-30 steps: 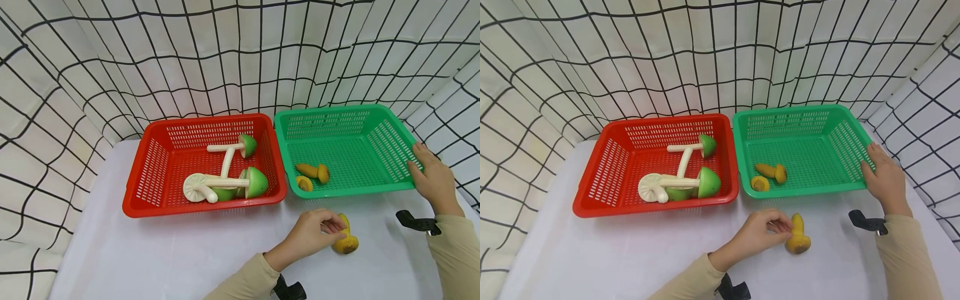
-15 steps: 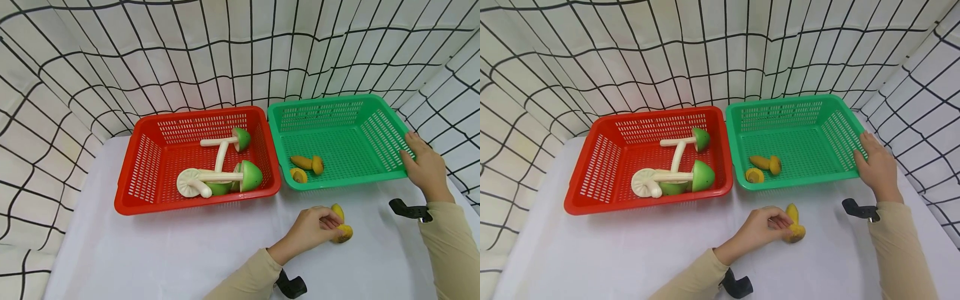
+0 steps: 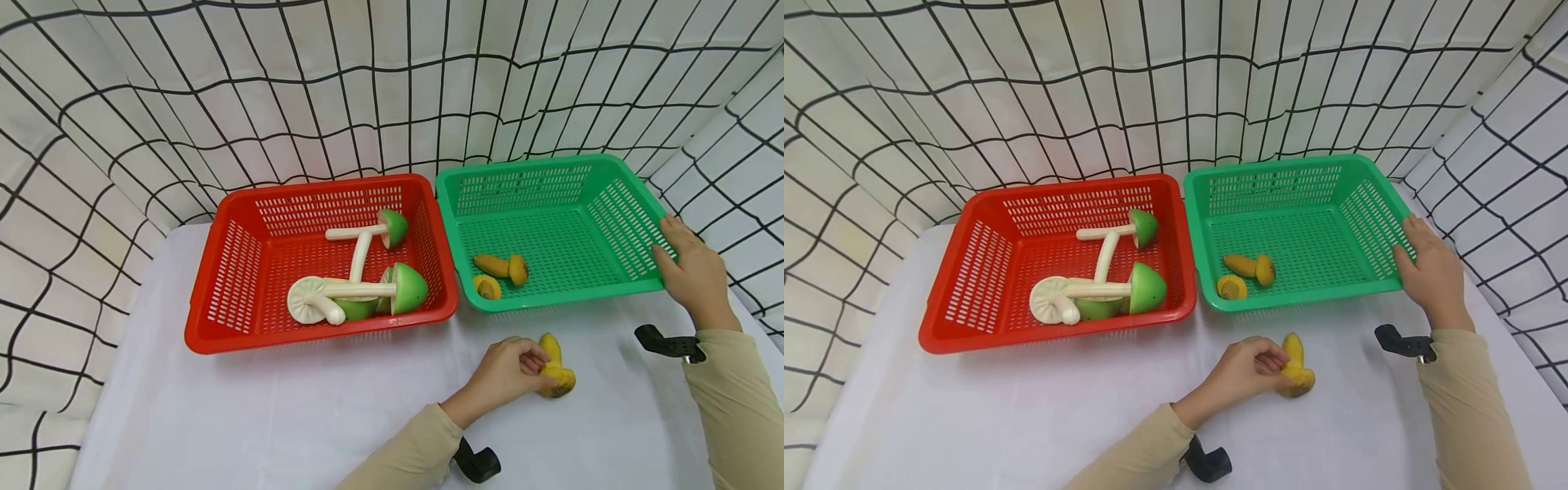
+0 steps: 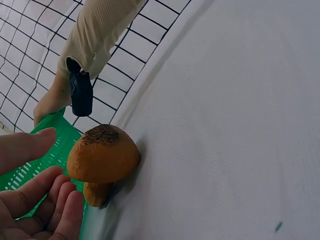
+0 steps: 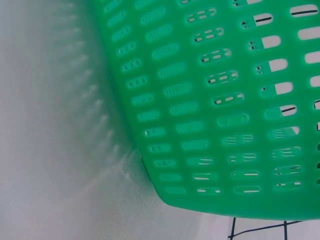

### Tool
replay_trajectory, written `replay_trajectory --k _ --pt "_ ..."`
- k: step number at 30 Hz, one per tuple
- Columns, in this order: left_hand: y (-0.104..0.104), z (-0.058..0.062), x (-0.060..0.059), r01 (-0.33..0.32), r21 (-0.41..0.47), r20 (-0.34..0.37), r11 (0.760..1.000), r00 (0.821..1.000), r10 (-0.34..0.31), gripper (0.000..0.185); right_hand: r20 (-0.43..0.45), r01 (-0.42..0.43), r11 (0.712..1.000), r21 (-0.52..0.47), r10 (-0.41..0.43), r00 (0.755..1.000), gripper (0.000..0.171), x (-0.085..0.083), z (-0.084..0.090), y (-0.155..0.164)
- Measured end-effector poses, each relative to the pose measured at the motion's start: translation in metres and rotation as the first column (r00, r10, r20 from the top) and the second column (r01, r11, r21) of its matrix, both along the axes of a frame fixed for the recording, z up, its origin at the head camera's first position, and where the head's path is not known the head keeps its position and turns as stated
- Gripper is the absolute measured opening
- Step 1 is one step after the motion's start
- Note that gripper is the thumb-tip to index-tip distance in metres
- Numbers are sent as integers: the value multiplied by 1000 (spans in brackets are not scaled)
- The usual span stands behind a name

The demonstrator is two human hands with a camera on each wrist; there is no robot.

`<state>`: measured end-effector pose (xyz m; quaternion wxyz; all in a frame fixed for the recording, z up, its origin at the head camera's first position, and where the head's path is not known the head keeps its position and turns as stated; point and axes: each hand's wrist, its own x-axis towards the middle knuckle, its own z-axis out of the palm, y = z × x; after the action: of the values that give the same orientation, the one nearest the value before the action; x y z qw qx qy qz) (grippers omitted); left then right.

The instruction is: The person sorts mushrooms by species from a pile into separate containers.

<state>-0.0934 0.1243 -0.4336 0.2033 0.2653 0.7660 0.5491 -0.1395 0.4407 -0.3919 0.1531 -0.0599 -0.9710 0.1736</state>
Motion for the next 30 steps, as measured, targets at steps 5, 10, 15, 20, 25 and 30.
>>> replay_trajectory --k 5,10,15,20,25,30 --pt "3 -6 0 -4 -28 -22 1000 1000 4 22 -1 10 1000 10 -10 1000 54 0 0 -1" --pt "6 -12 1 -8 -45 -46 999 999 6 22 -2 24 999 22 -24 1000 54 -1 0 -2" --pt "8 -13 3 -6 -72 -46 997 999 3 22 -9 26 999 23 -26 1000 53 -1 0 -3" --pt "9 -13 5 -6 -99 -47 995 999 2 21 -10 30 999 23 -29 1000 54 0 0 -3" --pt "9 -13 6 -5 -103 -51 995 999 0 20 -15 26 1000 18 -26 1000 54 0 0 -3" --pt "9 -14 5 0 -100 -42 995 999 -4 19 -18 22 1000 10 -22 1000 54 0 0 -2"
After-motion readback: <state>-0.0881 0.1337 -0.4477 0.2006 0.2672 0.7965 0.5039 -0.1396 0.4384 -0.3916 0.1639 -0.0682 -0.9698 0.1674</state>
